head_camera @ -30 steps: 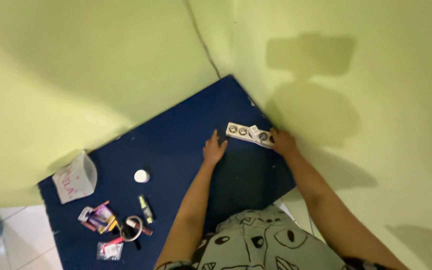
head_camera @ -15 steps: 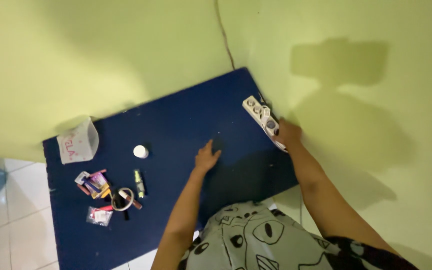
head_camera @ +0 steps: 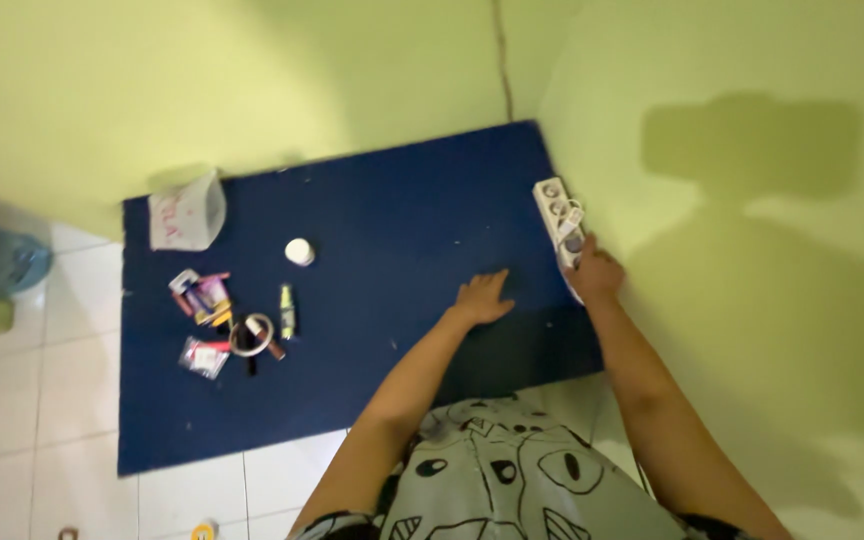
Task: The recorder is organizing various small items, including lighters and pens, into a small white pouch on a table.
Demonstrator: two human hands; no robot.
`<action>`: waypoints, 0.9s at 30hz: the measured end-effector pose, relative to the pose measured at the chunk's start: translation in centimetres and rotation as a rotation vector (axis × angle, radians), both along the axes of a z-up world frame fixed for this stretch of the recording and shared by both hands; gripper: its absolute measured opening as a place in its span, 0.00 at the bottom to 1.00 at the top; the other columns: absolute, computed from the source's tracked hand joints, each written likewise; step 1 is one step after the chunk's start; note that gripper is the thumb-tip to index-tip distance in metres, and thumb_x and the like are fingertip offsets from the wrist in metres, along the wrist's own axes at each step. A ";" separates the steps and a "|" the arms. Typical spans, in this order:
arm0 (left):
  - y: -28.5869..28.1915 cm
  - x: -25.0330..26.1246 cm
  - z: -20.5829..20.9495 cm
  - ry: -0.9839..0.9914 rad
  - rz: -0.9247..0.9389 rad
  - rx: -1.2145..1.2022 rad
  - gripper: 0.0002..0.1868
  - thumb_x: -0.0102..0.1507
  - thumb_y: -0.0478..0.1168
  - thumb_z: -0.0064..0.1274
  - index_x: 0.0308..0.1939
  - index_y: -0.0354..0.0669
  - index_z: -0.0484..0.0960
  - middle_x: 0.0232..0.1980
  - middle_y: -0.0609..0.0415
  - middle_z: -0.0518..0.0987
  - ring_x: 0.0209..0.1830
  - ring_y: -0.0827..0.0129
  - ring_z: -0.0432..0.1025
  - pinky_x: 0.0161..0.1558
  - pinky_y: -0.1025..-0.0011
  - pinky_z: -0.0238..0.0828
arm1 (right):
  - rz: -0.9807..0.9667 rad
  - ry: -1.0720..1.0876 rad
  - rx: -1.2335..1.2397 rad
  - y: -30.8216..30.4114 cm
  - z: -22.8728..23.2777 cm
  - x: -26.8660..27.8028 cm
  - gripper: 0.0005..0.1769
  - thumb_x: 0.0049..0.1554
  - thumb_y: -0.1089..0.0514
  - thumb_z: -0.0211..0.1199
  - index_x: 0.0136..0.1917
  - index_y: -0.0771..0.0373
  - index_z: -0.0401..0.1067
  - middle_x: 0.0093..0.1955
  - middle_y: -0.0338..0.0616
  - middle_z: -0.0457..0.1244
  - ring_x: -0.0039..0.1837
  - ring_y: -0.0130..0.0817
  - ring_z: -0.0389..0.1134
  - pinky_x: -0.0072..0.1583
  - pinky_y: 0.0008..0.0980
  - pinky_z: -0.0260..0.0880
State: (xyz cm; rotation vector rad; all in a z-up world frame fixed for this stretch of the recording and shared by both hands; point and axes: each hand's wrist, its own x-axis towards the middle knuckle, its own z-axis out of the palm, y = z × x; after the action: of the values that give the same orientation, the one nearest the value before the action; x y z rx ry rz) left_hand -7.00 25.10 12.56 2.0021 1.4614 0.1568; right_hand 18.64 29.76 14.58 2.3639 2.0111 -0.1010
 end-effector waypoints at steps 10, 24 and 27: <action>-0.9 -1.0 3.0 0.030 0.078 -0.004 0.47 0.61 0.59 0.55 0.80 0.53 0.53 0.79 0.46 0.59 0.79 0.47 0.52 0.73 0.39 0.47 | 0.091 -0.011 0.207 -2.4 2.2 -2.3 0.55 0.49 0.50 0.70 0.83 0.58 0.49 0.69 0.56 0.59 0.64 0.59 0.64 0.56 0.56 0.70; -5.2 -6.8 6.6 0.307 0.162 0.375 0.52 0.59 0.52 0.59 0.81 0.51 0.47 0.85 0.50 0.44 0.85 0.51 0.33 0.77 0.39 0.30 | 0.566 0.258 0.756 -3.9 4.0 -11.6 0.32 0.61 0.56 0.59 0.76 0.64 0.61 0.78 0.59 0.54 0.80 0.58 0.52 0.78 0.60 0.47; -6.4 -9.5 6.4 0.318 0.229 0.406 0.52 0.58 0.52 0.60 0.81 0.50 0.48 0.84 0.48 0.45 0.85 0.51 0.34 0.77 0.38 0.30 | 0.619 0.296 0.673 -3.7 4.6 -15.1 0.34 0.60 0.56 0.58 0.77 0.64 0.59 0.81 0.58 0.52 0.82 0.57 0.49 0.78 0.61 0.45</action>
State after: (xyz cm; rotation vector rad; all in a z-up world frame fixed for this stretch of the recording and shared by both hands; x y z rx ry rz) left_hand -16.53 18.72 18.94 2.2469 1.9934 0.2582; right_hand 3.59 26.06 19.20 1.9218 3.2372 0.3096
